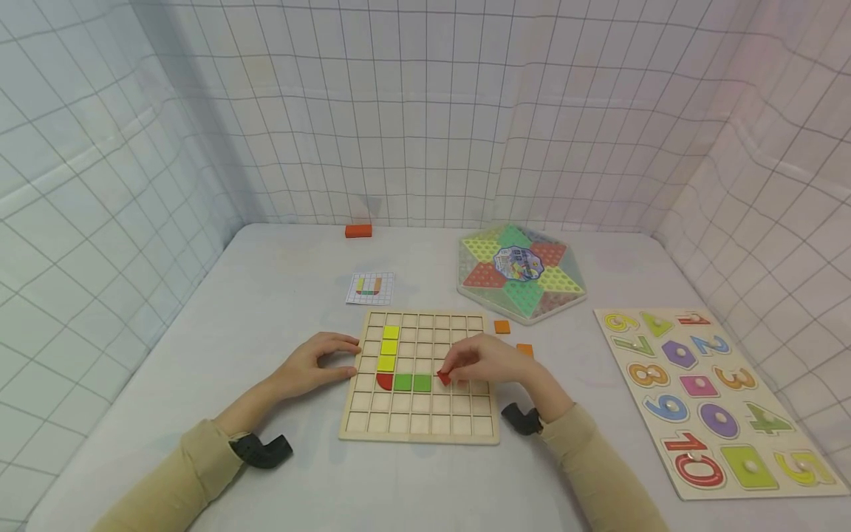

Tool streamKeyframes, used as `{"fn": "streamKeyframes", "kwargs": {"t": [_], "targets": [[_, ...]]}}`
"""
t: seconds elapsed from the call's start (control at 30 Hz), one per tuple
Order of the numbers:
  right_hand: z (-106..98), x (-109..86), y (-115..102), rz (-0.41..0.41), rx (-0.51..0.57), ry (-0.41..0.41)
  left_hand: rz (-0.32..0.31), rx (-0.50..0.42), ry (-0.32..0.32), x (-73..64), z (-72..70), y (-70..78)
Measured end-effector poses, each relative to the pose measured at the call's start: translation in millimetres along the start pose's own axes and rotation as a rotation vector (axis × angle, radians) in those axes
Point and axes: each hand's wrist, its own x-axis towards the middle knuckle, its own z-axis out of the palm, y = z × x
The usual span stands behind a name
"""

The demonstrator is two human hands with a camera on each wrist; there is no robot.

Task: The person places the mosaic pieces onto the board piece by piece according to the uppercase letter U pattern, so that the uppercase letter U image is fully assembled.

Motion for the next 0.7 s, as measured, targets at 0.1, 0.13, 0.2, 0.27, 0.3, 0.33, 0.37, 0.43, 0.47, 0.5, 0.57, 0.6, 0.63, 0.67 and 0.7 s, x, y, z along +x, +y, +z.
{"fn": "streamKeyframes", "kwargs": {"t": [0.1,0.13,0.2,0.27,0.3,0.33,0.37,0.43,0.47,0.5,0.57,0.6,0.63,0.67,0.7], "targets": [[2.4,2.5,0.7,0.02,0.023,-0.009,-0.006,-0.006,-0.003,-0.2,-0.7,1.7],[3.0,3.1,0.4,0.029,0.012,-0.005,-0.009,-0.007,-0.004,-0.1,-0.9,2.3],[4.2,3.9,0.2,0.048,0.002,-0.001,-0.014,-0.009,-0.006,0.1,-1.0,2.9],[4.9,4.2,-0.5,0.059,-0.004,-0.001,-0.018,-0.005,-0.007,0.2,-0.7,2.5],[5.0,4.2,-0.6,0.061,-0.009,-0.001,-0.021,-0.004,-0.008,0.3,-0.6,2.2],[5.1,4.6,-0.3,0.062,-0.014,-0.002,-0.023,-0.004,-0.008,0.4,-0.5,1.9],[5.2,4.7,-0.1,0.06,-0.018,-0.004,-0.024,-0.003,-0.009,0.4,-0.3,1.5],[5.3,5.2,0.5,0.058,-0.027,-0.011,-0.024,-0.002,-0.008,0.4,-0.1,0.8],[5.4,5.2,0.9,0.052,-0.031,-0.012,-0.023,-0.001,-0.007,0.5,0.2,0.1],[5.5,5.5,1.2,0.052,-0.037,-0.013,-0.02,-0.004,-0.006,0.5,0.3,-0.2],[5.8,5.7,1.4,0.055,-0.05,-0.013,-0.018,-0.003,-0.004,0.5,0.6,-0.6],[6.0,5.8,1.4,0.06,-0.058,-0.01,-0.017,-0.003,-0.002,0.4,0.7,-0.7],[6.4,5.8,1.5,0.065,-0.064,-0.006,-0.019,-0.005,-0.001,0.4,0.8,-0.9],[6.7,5.9,1.3,0.071,-0.069,-0.002,-0.022,-0.007,0.0,0.3,0.6,-0.8],[7.1,6.0,0.9,0.08,-0.076,0.003,-0.027,-0.009,0.001,0.2,0.5,-0.6]]}}
